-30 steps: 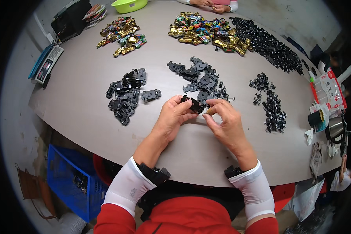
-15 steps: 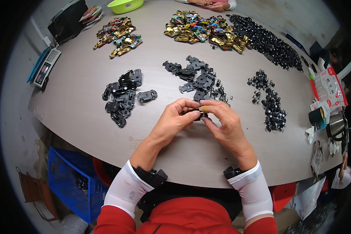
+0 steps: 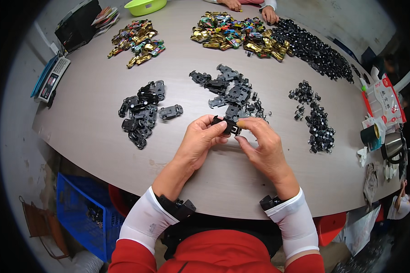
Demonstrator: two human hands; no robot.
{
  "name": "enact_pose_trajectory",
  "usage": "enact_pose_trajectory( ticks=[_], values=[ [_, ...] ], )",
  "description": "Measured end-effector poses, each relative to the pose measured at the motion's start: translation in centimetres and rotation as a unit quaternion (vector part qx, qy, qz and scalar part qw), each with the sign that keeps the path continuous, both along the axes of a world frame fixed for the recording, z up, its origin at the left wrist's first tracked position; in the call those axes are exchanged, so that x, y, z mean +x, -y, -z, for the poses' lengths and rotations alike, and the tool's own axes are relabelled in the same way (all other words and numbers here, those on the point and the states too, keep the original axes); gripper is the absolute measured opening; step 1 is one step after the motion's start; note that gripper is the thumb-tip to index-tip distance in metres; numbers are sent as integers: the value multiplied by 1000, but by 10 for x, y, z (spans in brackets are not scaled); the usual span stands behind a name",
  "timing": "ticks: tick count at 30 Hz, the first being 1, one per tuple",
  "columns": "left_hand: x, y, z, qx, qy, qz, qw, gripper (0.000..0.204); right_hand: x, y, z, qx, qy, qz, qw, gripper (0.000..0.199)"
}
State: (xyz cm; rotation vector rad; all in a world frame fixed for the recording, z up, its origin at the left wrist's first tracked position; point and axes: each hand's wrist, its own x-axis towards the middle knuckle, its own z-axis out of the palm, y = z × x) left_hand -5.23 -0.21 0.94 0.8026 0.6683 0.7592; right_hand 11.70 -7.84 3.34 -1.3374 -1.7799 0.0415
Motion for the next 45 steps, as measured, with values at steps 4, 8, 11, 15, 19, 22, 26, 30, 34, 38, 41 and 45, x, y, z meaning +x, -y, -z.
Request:
enact_pose_trajectory(
  ticks=[4,8,11,15,19,22,26,30,34,38,41,45],
  values=[
    [-1,0,2,-3,-4,-2,1000,9,0,2,-1,-47,-3,-21,999,29],
    [-1,2,1,-17,10,-7,1000,8,-3,1,1,-47,-3,-18,999,32],
    [-1,5,2,-10,18,-13,1000,8,-6,0,3,-35,-7,-10,999,35],
    [2,6,7,0,28,-15,999,9,-8,0,5,-18,-41,-13,999,36],
    [4,8,0,2,-5,-27,1000,9,-7,3,7,-21,-42,-15,999,36],
    [4,7,3,4,-5,-3,1000,9,-6,8,7,-33,-27,-11,999,37],
    [10,11,4,27,-14,-2,1000,8,-5,12,12,-11,6,9,1000,37],
    [8,10,6,-10,8,33,999,10,16,12,7,-42,-40,14,998,30],
    [10,12,-1,-33,16,33,999,14,98,5,1,-85,45,209,973,21],
    [12,10,-4,-40,21,44,998,15,138,10,21,-135,141,247,949,16],
    [12,9,-4,-51,15,50,997,16,146,8,27,-136,131,238,953,9],
    [11,8,-2,-66,28,67,995,18,156,3,32,-128,113,238,956,9]
  ],
)
